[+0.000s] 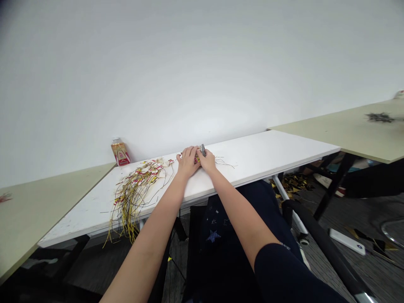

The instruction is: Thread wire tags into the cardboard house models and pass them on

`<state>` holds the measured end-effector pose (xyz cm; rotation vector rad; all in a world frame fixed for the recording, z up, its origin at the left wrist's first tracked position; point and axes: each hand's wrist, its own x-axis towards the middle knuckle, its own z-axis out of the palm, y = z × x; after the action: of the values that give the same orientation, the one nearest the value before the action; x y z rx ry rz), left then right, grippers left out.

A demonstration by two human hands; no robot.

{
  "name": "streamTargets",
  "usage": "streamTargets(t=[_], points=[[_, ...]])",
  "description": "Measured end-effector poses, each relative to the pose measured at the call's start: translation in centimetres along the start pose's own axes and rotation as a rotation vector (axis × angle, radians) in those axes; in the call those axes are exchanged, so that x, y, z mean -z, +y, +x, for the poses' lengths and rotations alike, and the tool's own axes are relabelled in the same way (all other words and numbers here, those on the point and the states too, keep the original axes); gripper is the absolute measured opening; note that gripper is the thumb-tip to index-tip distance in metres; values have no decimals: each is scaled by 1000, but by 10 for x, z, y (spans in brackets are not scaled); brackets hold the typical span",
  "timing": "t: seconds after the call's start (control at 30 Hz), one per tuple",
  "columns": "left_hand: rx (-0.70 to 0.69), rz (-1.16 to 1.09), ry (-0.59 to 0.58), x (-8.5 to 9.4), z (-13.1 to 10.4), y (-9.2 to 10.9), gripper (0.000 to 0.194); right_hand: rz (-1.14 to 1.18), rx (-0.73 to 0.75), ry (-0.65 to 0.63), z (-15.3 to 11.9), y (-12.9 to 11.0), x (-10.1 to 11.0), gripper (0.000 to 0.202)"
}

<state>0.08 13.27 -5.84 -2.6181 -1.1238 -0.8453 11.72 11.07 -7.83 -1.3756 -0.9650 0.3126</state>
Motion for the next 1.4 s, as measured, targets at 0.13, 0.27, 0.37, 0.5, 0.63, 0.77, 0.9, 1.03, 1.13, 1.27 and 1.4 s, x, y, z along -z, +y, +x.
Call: streamTargets(t=[0.13, 0.27, 0.37, 0.5, 0.63, 0.77, 0.9, 1.03, 1.13, 1.27, 1.4], points=[[26, -13, 12, 1, 1, -3, 64, 18, 2, 0, 0, 2, -1, 35], [47, -9, 5, 2, 1, -5, 65, 9, 12, 2, 0, 3, -1, 34], [29, -12, -7, 2, 1, -6, 64, -19, 7, 2, 1, 4, -2, 35], [12, 3, -29, 1, 1, -6, 65, -50, 3, 10, 1, 5, -2, 37], [8, 10, -27, -1, 1, -6, 65, -94, -6, 21, -1, 5, 0, 42], [1, 2, -27, -1, 1, -6, 62, -94, -8, 1, -2, 4, 1, 42], [0, 2, -40, 0, 0, -5, 63, -42, -41, -32, 0, 7, 0, 43], [-12, 7, -24, -1, 0, -6, 62, 10, -60, -34, 2, 10, -1, 44], [-24, 0, -8, -4, 0, -8, 62, 60, -66, -42, 2, 11, -2, 39], [-25, 6, -18, -6, 0, -9, 63, 98, -96, -47, 2, 11, -2, 38], [-15, 7, -40, -4, 0, -8, 62, 116, -102, -53, 1, 9, -2, 42]])
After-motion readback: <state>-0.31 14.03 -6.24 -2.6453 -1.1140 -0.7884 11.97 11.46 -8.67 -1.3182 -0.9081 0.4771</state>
